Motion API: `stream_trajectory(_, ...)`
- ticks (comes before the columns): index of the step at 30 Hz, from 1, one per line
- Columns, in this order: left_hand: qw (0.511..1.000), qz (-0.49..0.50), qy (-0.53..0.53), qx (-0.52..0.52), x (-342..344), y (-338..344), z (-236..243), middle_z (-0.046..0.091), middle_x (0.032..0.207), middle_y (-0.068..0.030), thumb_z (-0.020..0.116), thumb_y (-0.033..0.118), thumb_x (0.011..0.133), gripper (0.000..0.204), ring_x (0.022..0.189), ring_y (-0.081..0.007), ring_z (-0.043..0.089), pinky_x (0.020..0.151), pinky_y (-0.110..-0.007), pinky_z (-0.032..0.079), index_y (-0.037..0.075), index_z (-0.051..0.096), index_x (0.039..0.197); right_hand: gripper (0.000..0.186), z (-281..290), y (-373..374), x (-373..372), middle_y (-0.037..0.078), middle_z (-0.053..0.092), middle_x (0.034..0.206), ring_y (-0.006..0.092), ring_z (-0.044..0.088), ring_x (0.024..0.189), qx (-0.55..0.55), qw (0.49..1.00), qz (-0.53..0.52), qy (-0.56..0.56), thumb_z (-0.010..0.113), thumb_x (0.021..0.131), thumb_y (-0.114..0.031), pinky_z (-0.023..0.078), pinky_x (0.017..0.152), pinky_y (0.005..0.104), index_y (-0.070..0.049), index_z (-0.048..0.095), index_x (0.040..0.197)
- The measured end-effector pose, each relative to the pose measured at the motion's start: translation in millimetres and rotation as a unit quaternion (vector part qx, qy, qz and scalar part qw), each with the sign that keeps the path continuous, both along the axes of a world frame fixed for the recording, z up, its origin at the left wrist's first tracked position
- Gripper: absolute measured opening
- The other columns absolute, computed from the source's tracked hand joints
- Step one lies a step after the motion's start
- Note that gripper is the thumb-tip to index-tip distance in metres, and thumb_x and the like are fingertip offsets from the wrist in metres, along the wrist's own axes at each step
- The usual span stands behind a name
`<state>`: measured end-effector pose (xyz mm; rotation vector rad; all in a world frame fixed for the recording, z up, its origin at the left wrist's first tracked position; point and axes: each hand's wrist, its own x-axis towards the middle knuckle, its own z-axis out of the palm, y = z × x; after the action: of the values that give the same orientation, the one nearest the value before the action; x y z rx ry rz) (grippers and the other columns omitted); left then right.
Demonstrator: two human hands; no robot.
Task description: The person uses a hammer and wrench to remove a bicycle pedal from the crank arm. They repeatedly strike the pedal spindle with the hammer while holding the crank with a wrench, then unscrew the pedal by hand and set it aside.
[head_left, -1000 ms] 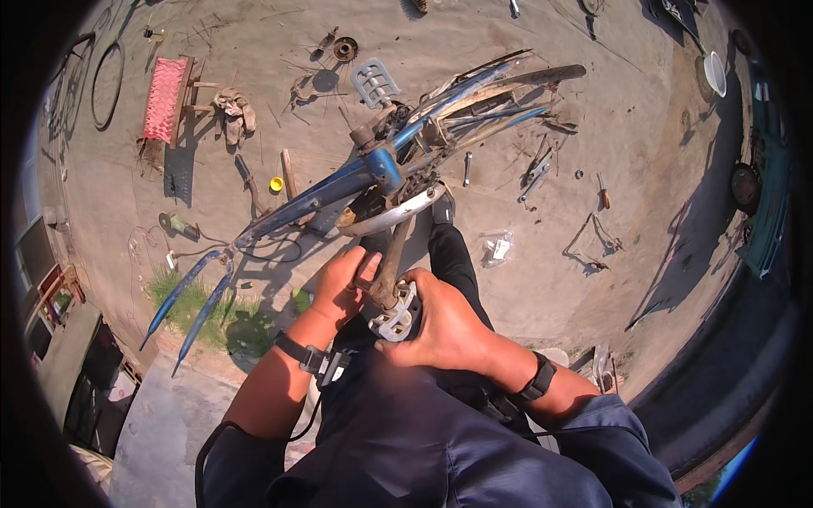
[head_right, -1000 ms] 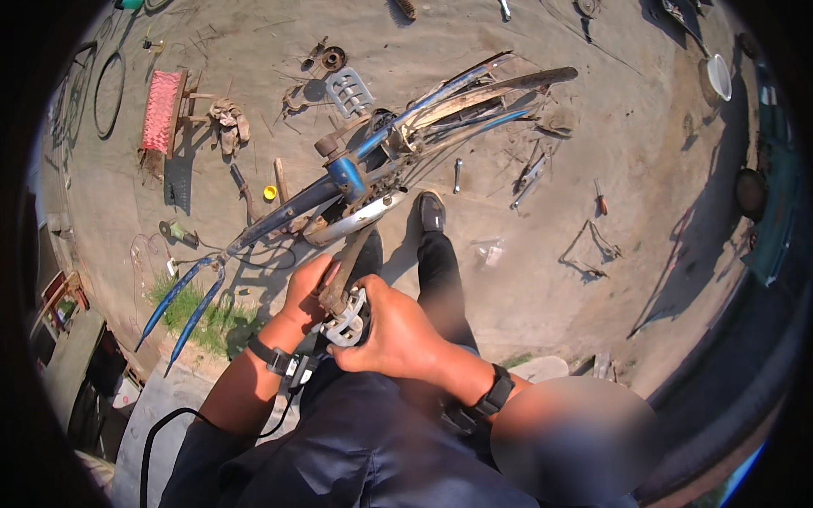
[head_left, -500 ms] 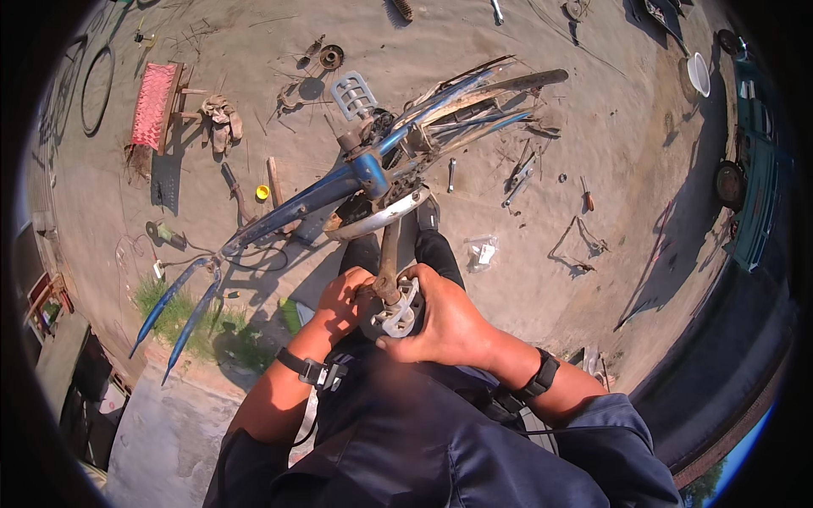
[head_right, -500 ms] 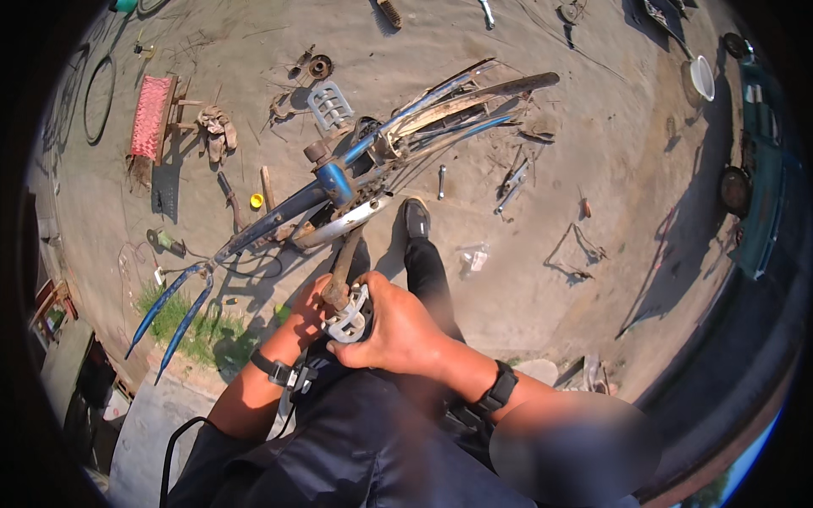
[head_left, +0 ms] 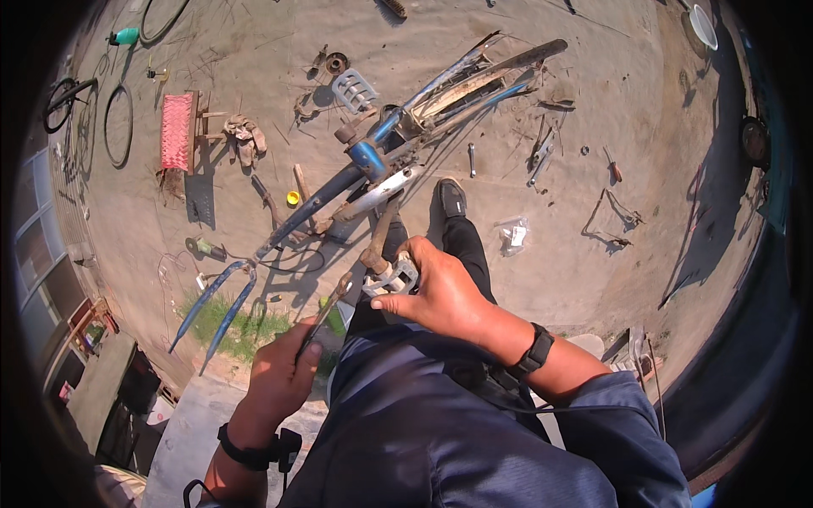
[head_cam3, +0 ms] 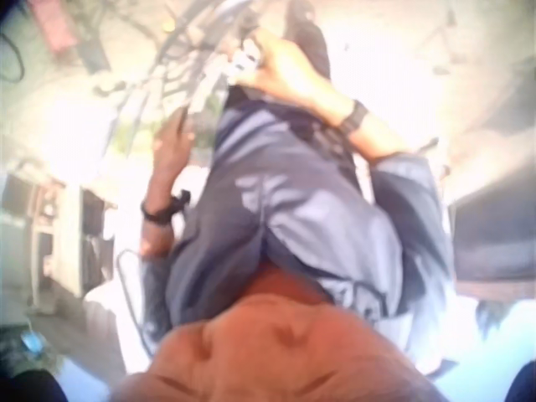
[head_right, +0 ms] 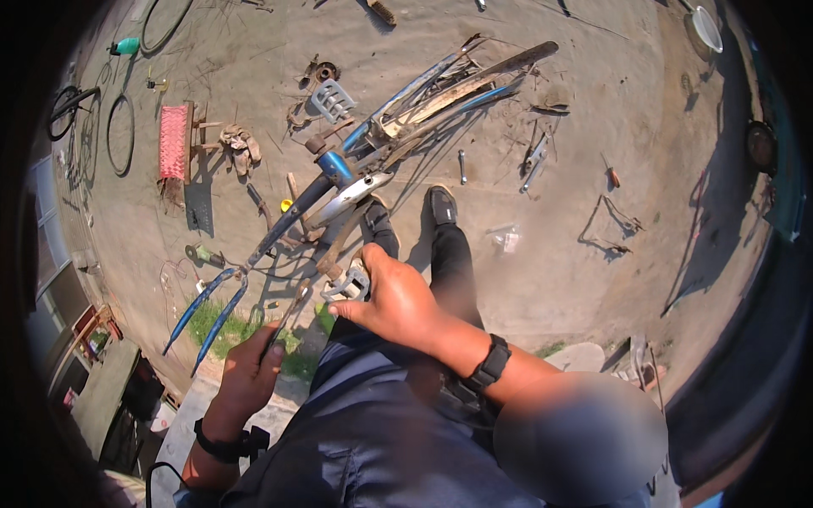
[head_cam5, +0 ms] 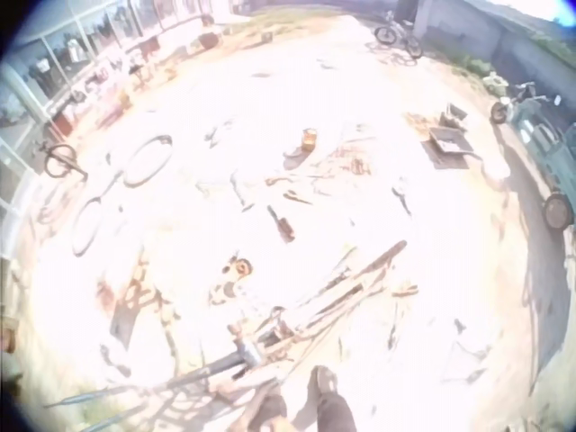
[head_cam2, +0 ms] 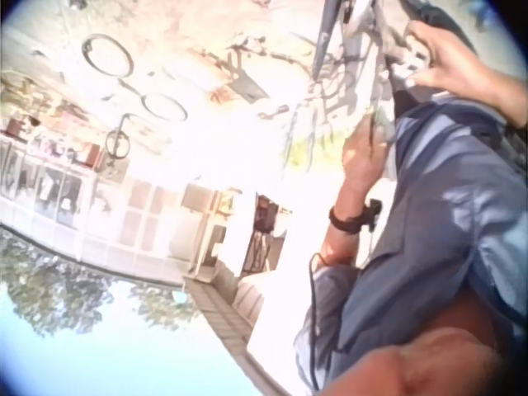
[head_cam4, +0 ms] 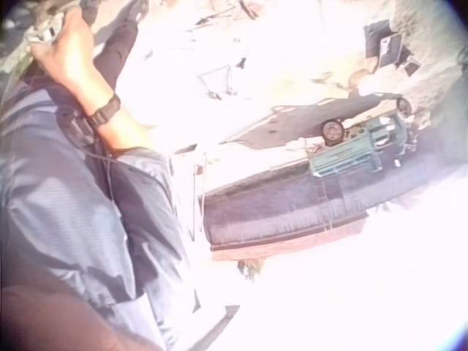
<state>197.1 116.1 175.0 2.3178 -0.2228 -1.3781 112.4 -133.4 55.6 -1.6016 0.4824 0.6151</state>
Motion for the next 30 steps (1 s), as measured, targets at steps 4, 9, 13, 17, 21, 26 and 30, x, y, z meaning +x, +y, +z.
stream_trajectory(4, 0.999, -0.033, -0.005, -0.001, 6.3, -10.9, 5.4, 0.071, 0.091, -0.0201, 0.06, 0.018, 0.102, 0.032, 0.081, -0.0345, 0.071, 0.075, -0.04, 0.055, 0.003, 0.066, 0.129, 0.062, 3.4, -0.8, -0.5, 0.019, 0.067, 0.094, 0.0309, 0.068, 0.087, 0.006, 1.0, -0.016, -0.017, 0.093, 0.078, -0.036, 0.053, 0.08, 0.0384, 0.0, 0.057, 0.115)
stream_trajectory(9, 0.999, -0.007, 0.028, 0.033, 13.4, -26.7, 9.8, 0.07, 0.09, -0.0203, 0.056, 0.02, 0.104, 0.033, 0.081, -0.0324, 0.07, 0.076, -0.039, 0.054, 0.004, 0.067, 0.131, 0.051, -3.7, -6.0, -5.2, 0.014, 0.067, 0.092, 0.0179, 0.064, 0.086, 0.039, 0.999, -0.032, 0.0, 0.088, 0.085, -0.032, 0.052, 0.08, 0.0347, 0.001, 0.06, 0.111)
stream_trajectory(13, 0.998, 0.002, 0.045, 0.041, 18.0, -30.1, 6.6, 0.071, 0.092, -0.0207, 0.055, 0.022, 0.104, 0.035, 0.083, -0.0333, 0.07, 0.077, -0.039, 0.053, 0.004, 0.066, 0.132, 0.044, -0.4, -8.7, -3.3, 0.011, 0.067, 0.091, 0.0127, 0.06, 0.087, 0.065, 0.997, -0.045, 0.002, 0.086, 0.088, -0.029, 0.052, 0.081, 0.0331, 0.001, 0.061, 0.111)
stream_trajectory(17, 0.999, -0.036, 0.013, 0.003, 17.8, -30.0, -8.8, 0.071, 0.095, -0.0218, 0.055, 0.022, 0.104, 0.034, 0.086, -0.0354, 0.071, 0.079, -0.039, 0.054, 0.002, 0.066, 0.13, 0.043, -1.9, -10.7, -3.0, 0.009, 0.067, 0.091, 0.0116, 0.059, 0.087, 0.064, 0.997, -0.037, 0.007, 0.086, 0.089, -0.029, 0.051, 0.08, 0.0325, 0.001, 0.062, 0.109)
stream_trajectory(21, 0.999, -0.027, 0.02, -0.008, 17.7, -28.7, -24.0, 0.071, 0.098, -0.023, 0.055, 0.023, 0.105, 0.034, 0.088, -0.0374, 0.07, 0.079, -0.04, 0.054, 0.001, 0.066, 0.128, 0.042, -5.3, -15.9, -2.9, 0.005, 0.066, 0.091, 0.0092, 0.056, 0.088, 0.096, 0.995, -0.04, 0.005, 0.086, 0.089, -0.03, 0.05, 0.079, 0.0307, 0.001, 0.063, 0.108)
stream_trajectory(26, 0.995, -0.022, -0.018, -0.096, 12.1, -32.6, -57.9, 0.071, 0.091, -0.0205, 0.063, 0.016, 0.1, 0.023, 0.082, -0.0384, 0.069, 0.073, -0.041, 0.054, 0.002, 0.068, 0.117, 0.041, -8.9, -19.2, -1.0, 0.006, 0.062, 0.08, 0.0082, 0.053, 0.079, 0.154, 0.984, -0.084, -0.011, 0.085, 0.09, -0.031, 0.048, 0.069, 0.0321, 0.001, 0.062, 0.1)
stream_trajectory(30, 0.997, -0.03, -0.037, -0.066, 7.4, -36.0, -80.0, 0.07, 0.085, -0.0185, 0.071, 0.012, 0.094, 0.015, 0.078, -0.0377, 0.069, 0.069, -0.042, 0.053, 0.002, 0.067, 0.104, 0.04, -7.0, -21.3, 2.3, 0.002, 0.061, 0.08, 0.0063, 0.051, 0.08, 0.18, 0.981, -0.069, 0.022, 0.086, 0.09, -0.03, 0.047, 0.068, 0.0295, 0.001, 0.061, 0.099)
